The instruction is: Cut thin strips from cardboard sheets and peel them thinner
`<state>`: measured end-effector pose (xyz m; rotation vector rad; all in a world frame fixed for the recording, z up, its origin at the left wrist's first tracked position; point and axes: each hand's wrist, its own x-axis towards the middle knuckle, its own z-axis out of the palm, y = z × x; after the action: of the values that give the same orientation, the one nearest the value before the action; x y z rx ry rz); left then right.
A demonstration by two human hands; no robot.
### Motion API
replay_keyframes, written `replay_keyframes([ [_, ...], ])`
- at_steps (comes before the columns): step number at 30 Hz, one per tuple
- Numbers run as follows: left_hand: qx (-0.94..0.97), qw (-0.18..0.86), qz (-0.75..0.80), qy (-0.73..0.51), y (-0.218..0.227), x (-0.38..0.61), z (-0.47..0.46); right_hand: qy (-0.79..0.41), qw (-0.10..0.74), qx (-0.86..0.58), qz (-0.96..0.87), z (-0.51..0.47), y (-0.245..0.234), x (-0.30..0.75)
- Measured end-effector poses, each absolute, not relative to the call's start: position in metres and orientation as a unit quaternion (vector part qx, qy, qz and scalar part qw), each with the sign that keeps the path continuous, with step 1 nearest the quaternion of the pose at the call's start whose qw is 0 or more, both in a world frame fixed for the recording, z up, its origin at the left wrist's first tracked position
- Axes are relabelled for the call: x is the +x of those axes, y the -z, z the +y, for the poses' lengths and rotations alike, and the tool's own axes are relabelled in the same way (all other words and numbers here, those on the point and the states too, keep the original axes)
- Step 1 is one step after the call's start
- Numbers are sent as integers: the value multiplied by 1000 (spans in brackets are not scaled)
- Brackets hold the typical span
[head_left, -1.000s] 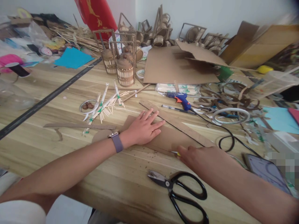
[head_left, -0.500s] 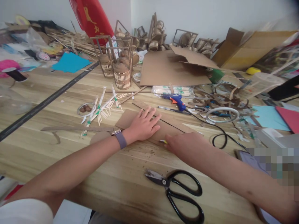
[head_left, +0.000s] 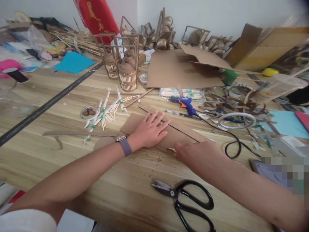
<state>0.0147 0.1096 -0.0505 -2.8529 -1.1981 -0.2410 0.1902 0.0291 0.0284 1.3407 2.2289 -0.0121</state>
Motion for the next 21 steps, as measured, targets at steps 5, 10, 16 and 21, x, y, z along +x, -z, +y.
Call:
replay_keyframes([
  [5,-920,16,-383,78,50,14,109,13,277,499,821,29,-30,192],
  [10,-920,19,-385,74,49,15,109,20,281,501,818,29,-32,194],
  [16,-920,9,-385,67,47,15,109,35,295,510,807,25,-33,202],
  [21,-920,13,-384,78,49,15,110,50,310,523,793,24,-35,205],
])
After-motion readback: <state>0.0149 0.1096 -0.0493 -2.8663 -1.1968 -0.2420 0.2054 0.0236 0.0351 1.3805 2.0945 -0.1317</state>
